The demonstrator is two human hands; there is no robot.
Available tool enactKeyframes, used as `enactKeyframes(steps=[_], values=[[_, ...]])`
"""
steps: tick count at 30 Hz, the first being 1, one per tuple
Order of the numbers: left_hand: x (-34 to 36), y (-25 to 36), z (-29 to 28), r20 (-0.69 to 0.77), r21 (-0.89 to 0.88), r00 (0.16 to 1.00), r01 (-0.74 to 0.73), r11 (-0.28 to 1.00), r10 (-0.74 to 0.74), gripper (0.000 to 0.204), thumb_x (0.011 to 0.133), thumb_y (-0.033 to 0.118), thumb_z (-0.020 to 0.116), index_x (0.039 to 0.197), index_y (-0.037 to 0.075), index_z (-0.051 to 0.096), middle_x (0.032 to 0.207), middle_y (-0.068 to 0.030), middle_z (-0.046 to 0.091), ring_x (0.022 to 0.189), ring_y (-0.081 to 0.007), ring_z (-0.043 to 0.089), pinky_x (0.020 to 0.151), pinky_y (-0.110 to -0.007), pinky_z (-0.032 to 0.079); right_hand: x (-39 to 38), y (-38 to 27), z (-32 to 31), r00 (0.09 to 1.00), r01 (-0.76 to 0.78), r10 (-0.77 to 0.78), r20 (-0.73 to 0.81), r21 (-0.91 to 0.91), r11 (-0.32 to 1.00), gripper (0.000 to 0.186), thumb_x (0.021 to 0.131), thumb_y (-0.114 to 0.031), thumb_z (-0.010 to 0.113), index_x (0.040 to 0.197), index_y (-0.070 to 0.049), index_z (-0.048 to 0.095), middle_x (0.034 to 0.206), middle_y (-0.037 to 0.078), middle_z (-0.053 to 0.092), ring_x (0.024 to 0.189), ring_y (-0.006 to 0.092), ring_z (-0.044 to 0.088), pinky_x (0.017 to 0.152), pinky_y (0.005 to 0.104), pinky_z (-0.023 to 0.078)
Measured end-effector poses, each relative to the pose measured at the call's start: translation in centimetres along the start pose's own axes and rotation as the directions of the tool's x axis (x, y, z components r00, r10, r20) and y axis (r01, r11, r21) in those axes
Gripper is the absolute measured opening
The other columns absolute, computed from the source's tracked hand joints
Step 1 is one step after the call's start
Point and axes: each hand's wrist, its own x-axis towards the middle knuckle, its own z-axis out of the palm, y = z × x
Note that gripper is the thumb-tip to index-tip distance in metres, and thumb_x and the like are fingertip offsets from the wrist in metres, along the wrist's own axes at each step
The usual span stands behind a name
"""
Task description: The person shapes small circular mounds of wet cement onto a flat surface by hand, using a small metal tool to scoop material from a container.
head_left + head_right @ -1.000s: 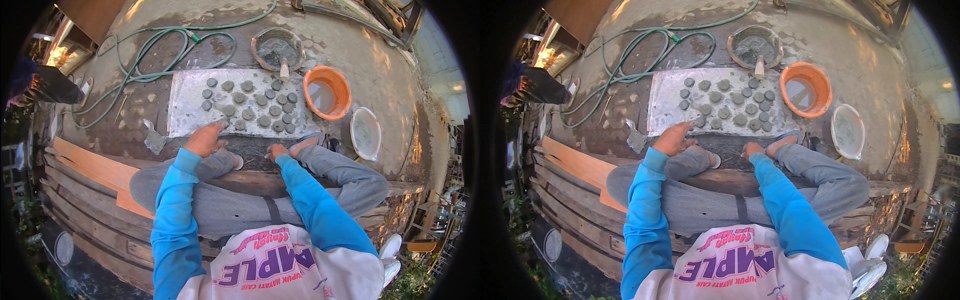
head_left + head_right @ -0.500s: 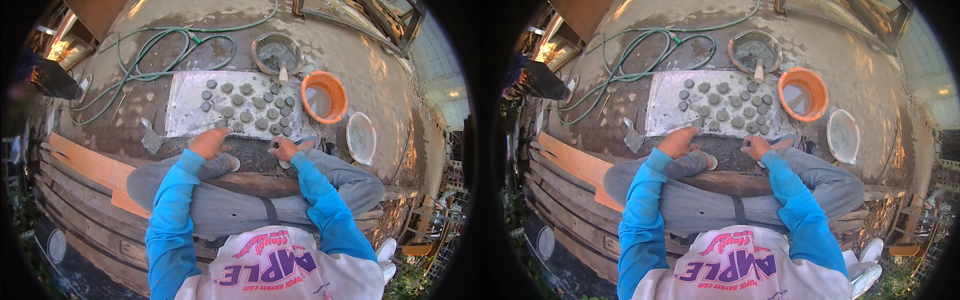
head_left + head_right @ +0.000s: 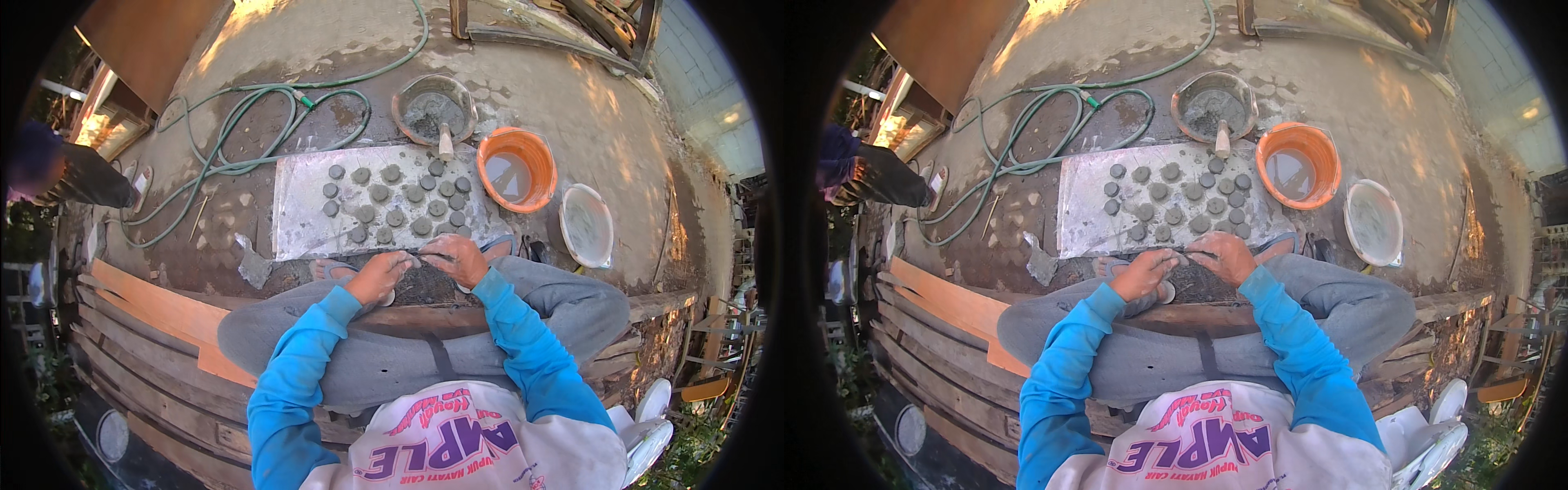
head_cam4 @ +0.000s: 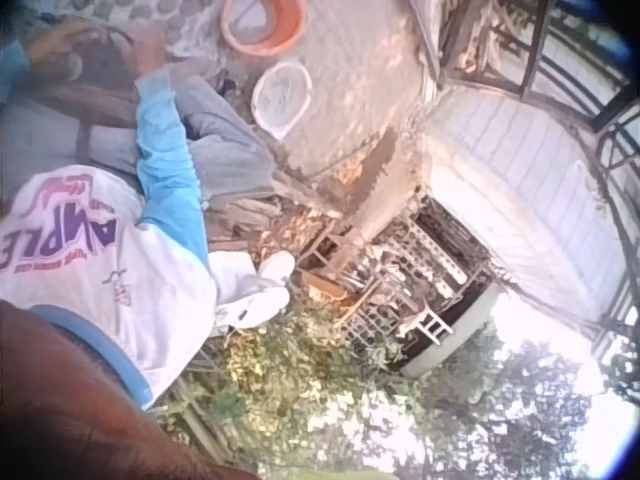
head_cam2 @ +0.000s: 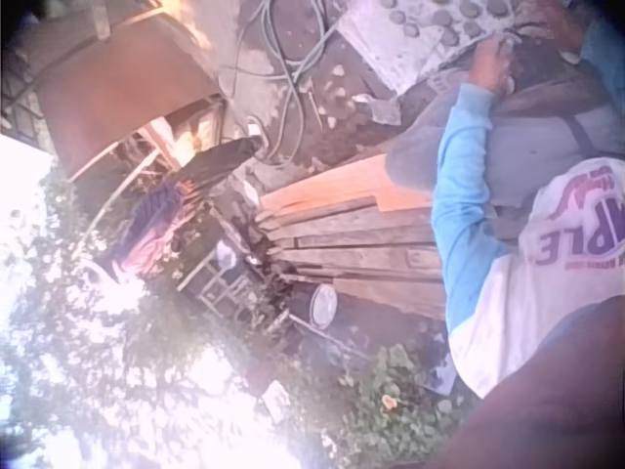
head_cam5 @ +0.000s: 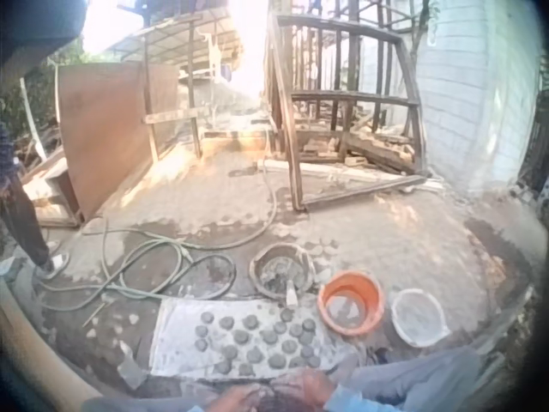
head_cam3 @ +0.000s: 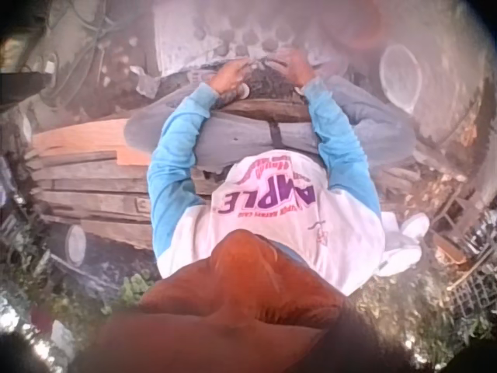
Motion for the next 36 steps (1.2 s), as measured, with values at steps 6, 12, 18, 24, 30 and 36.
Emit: enactKeyframes(steps=[6,12,18,24,30,36], values=[[-0.7,0.1,-0.9,0.189,-0.302,0.968,0.218,0.928,-0.166,0.028,0.098,0.027,0.054,0.111,0.004,0.06,0.084,0.0057,0.053,0.074,-0.0033,0.044,0.064,-0.021,0.039,-0.2,-0.6,0.0,0.984,0.177,-0.176,0.019,-0.114,0.977,0.025,0.079,-0.011,0.069,0.103,-0.012,0.068,0.088,0.008,0.067,0.083,0.0266,0.064,0.072,0.0374,0.052],[-0.9,0.1,-0.6,0.225,-0.467,0.951,0.297,0.833,-0.213,0.025,0.098,0.023,0.053,0.115,0.005,0.057,0.076,0.007,0.046,0.066,-0.0029,0.04,0.056,-0.021,0.035,-0.1,-1.1,0.1,0.984,0.179,-0.18,-0.008,-0.076,0.981,0.025,0.078,-0.008,0.069,0.103,-0.007,0.067,0.088,0.011,0.066,0.08,0.0275,0.064,0.07,0.0379,0.052],[-1.4,0.4,-0.6,0.336,-0.588,0.925,0.352,0.729,-0.175,0.022,0.099,0.018,0.047,0.118,0.006,0.052,0.072,0.0078,0.041,0.059,-0.002,0.037,0.047,-0.019,0.029,-0.2,-0.7,0.1,0.972,0.236,-0.236,0.009,-0.107,0.966,0.025,0.078,-0.006,0.068,0.102,-0.006,0.067,0.085,0.012,0.066,0.077,0.0285,0.065,0.068,0.0379,0.052],[-1.7,0.6,0.3,0.237,-0.552,0.949,0.306,0.776,-0.205,0.022,0.099,0.016,0.046,0.117,0.005,0.05,0.072,0.0066,0.038,0.055,-0.0035,0.035,0.045,-0.02,0.03,-0.8,-0.5,1.5,0.973,0.221,-0.226,-0.051,-0.082,0.972,0.019,0.079,-0.008,0.066,0.098,-0.006,0.066,0.084,0.011,0.066,0.076,0.0294,0.064,0.068,0.0386,0.052],[-0.8,-1.8,1.4,-0.022,-0.203,0.996,0.084,0.976,-0.091,0.023,0.098,0.016,0.047,0.114,0.0,0.054,0.082,0.0001,0.052,0.069,-0.0106,0.049,0.059,-0.026,0.041,-1.2,-0.4,2.5,0.994,0.051,-0.056,-0.091,-0.054,0.997,0.015,0.084,-0.01,0.062,0.097,-0.004,0.065,0.084,0.014,0.065,0.077,0.0319,0.063,0.068,0.0417,0.05],[0.0,-2.3,2.8,-0.205,0.184,0.977,-0.015,0.983,0.054,0.027,0.097,0.015,0.047,0.113,-0.005,0.055,0.098,-0.0177,0.062,0.087,-0.024,0.059,0.079,-0.034,0.046,-1.3,-0.4,2.7,0.988,-0.127,0.121,-0.095,-0.057,0.99,0.017,0.086,-0.016,0.059,0.097,-0.003,0.065,0.088,0.017,0.065,0.083,0.0357,0.062,0.073,0.0439,0.05]])
